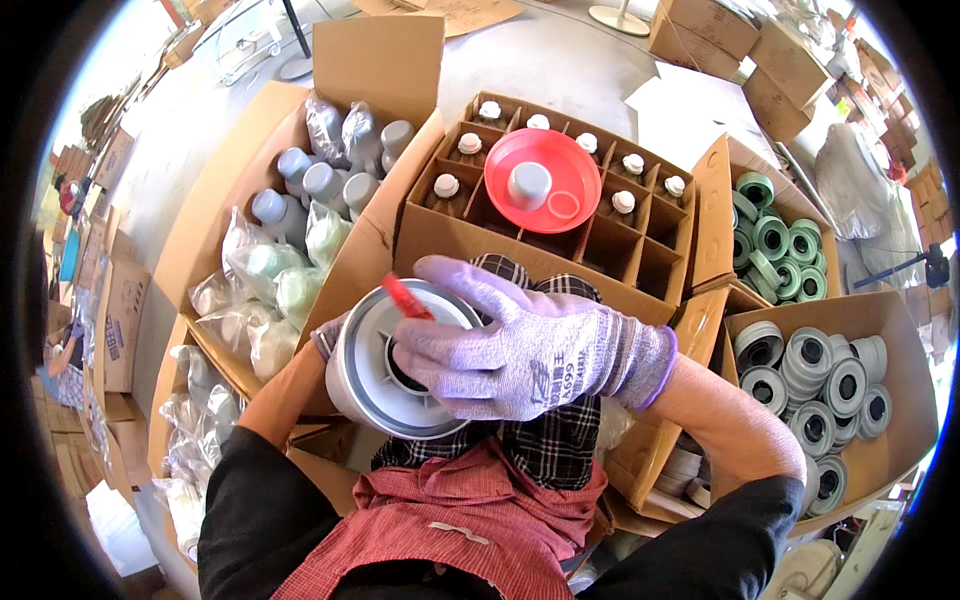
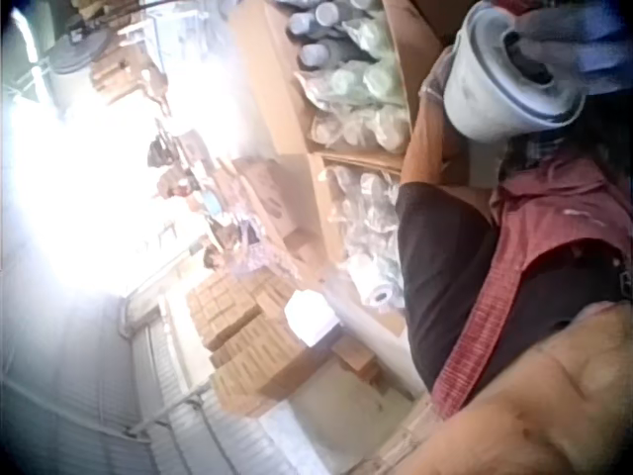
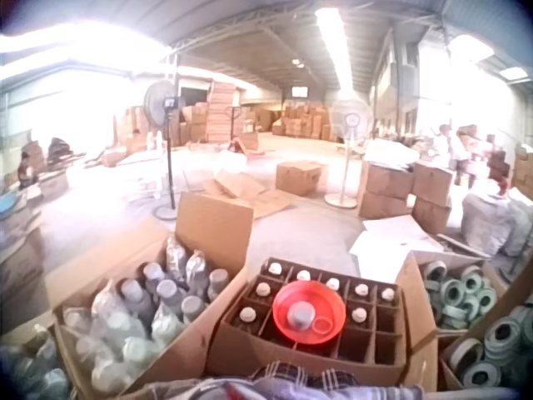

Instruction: The person assembles thermos flasks by inserting inner liners into outer bodies, placing lids, and adding small components. They handle multiple thermos units, including white and green models, and place the assembled items into plastic bags.

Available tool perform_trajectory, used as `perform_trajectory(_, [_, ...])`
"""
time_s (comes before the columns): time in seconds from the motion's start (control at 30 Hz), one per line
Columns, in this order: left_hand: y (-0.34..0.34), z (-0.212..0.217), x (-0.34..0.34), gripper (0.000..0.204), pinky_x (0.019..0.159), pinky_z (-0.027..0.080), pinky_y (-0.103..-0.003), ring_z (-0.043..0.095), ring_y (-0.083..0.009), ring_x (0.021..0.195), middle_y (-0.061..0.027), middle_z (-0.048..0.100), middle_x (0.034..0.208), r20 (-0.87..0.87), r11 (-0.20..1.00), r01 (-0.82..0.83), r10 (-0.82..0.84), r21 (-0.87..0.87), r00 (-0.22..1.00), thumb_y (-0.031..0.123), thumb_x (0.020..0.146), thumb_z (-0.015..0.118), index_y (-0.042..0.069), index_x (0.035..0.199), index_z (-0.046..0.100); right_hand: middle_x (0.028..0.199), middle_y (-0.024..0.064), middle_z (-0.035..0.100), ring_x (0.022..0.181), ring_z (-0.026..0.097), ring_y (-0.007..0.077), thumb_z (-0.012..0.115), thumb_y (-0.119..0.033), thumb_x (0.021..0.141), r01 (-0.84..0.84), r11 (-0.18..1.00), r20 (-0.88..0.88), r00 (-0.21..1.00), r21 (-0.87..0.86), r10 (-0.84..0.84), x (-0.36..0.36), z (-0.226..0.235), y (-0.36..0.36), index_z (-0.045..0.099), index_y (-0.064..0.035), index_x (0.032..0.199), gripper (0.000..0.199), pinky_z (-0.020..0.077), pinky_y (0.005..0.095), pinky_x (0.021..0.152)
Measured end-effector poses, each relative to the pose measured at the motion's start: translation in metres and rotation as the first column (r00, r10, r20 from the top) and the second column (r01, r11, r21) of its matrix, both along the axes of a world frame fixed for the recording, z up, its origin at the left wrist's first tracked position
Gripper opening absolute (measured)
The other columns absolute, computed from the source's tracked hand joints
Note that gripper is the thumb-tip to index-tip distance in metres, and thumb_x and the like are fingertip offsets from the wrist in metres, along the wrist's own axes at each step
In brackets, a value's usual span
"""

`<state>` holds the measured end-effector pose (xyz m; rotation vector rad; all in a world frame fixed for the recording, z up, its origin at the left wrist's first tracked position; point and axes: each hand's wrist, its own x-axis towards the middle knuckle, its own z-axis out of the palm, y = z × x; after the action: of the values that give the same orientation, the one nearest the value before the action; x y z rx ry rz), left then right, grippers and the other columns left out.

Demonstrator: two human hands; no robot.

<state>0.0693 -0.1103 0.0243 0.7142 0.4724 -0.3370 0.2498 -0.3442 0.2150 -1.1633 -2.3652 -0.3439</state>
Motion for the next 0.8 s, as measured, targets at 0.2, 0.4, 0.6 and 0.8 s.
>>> perform_trajectory(0.2, [-0.010, 0.008, -0.003, 0.029, 0.071, 0.058, -0.028, 0.070, -0.0144, 0.081, -0.0086, 0.070, 0.101, 0.067, 0.979, 0.055, -0.070, 0.194, 0.995, 0.020, 0.096, 0.056, 0.001, 0.118, 0.062, 0.091, 0.0104, 0.061, 0.083, 0.063, 0.0268, 0.064, -0.020, 0.084, 0.070, 0.957, 0.038, 0.997, -0.282, -0.062, -0.006, 0.005, 0.013, 0.059, -0.0077, 0.089, 0.014, 0.0554, 0.0433, 0.077])
perform_trajectory(0.4, [0.003, 0.026, -0.035, 0.025, 0.067, 0.057, -0.027, 0.070, -0.0146, 0.079, -0.0090, 0.071, 0.092, 0.032, 0.824, -0.168, 0.179, 0.541, 0.983, 0.018, 0.096, 0.055, -0.002, 0.102, 0.068, 0.068, 0.0107, 0.064, 0.052, 0.065, 0.0230, 0.056, -0.020, 0.089, -0.585, 0.225, -0.235, -0.059, -0.779, -0.970, -0.005, -0.011, 0.007, 0.059, 0.0022, 0.094, 0.023, 0.0539, 0.0371, 0.051])
perform_trajectory(0.6, [-0.009, -0.004, -0.031, 0.027, 0.075, 0.059, -0.031, 0.070, -0.0181, 0.085, -0.0118, 0.070, 0.103, -0.055, 0.963, -0.269, 0.268, -0.005, 0.962, 0.019, 0.097, 0.056, 0.000, 0.115, 0.063, 0.087, 0.0070, 0.063, 0.080, 0.064, 0.0209, 0.066, -0.014, 0.084, 0.182, 0.809, -0.623, 0.552, -0.558, -0.554, -0.008, 0.014, -0.019, 0.063, -0.0046, 0.102, 0.020, 0.0521, 0.0327, 0.074])
perform_trajectory(0.8, [-0.004, -0.005, -0.003, 0.027, 0.074, 0.058, -0.030, 0.070, -0.0171, 0.084, -0.0107, 0.070, 0.102, 0.024, 1.000, 0.006, -0.005, -0.029, 1.000, 0.020, 0.097, 0.056, 0.000, 0.115, 0.063, 0.099, 0.0043, 0.058, 0.102, 0.058, 0.0229, 0.066, -0.016, 0.069, 0.117, 0.993, 0.048, 0.992, -0.006, -0.117, 0.001, -0.001, 0.001, 0.059, -0.0139, 0.087, 0.020, 0.0456, 0.0523, 0.099])
